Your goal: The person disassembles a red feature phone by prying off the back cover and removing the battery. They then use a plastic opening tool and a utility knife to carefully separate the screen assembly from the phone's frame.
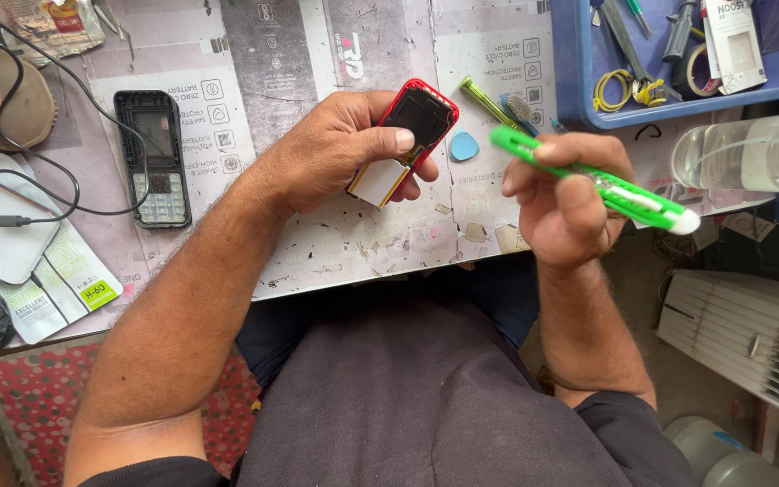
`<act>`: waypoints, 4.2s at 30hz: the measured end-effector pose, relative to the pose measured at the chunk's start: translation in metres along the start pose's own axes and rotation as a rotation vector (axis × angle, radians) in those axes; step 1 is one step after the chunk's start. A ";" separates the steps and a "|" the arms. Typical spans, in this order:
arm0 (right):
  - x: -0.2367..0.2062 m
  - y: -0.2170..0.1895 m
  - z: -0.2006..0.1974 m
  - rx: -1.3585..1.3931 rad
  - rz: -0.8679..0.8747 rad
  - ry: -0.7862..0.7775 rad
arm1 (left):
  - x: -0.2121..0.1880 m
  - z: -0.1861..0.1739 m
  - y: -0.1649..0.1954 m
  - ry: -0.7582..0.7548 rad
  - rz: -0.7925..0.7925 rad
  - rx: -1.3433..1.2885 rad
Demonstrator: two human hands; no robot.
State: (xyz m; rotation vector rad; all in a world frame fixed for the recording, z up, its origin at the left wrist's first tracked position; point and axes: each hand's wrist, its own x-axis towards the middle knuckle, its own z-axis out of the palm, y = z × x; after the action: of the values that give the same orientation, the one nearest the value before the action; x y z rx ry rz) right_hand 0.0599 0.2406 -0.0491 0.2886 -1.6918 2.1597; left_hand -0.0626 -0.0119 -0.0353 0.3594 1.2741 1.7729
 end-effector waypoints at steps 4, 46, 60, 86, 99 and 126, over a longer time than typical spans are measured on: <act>0.012 -0.008 0.004 -0.066 -0.037 -0.064 | 0.001 -0.003 -0.003 -0.084 0.031 0.020; 0.000 -0.047 0.008 0.045 -0.085 0.056 | -0.009 -0.005 -0.010 -0.339 0.282 -0.005; 0.022 0.015 0.027 -0.488 -0.333 -0.007 | -0.002 -0.017 -0.011 -0.191 0.230 -0.043; -0.005 -0.037 0.064 -0.720 -0.565 -0.018 | -0.035 0.059 -0.026 -0.076 0.525 0.179; 0.001 -0.027 0.057 -0.357 -0.333 -0.058 | -0.036 0.043 -0.016 0.153 0.735 0.597; 0.052 -0.020 -0.014 -0.069 0.444 -0.217 | -0.012 0.016 0.004 0.051 0.448 0.661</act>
State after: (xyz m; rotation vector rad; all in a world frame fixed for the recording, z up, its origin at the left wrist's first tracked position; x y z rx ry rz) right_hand 0.0221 0.2671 -0.0147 0.1396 -2.1124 2.4433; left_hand -0.0467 -0.0118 -0.0222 1.0427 1.9156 1.6675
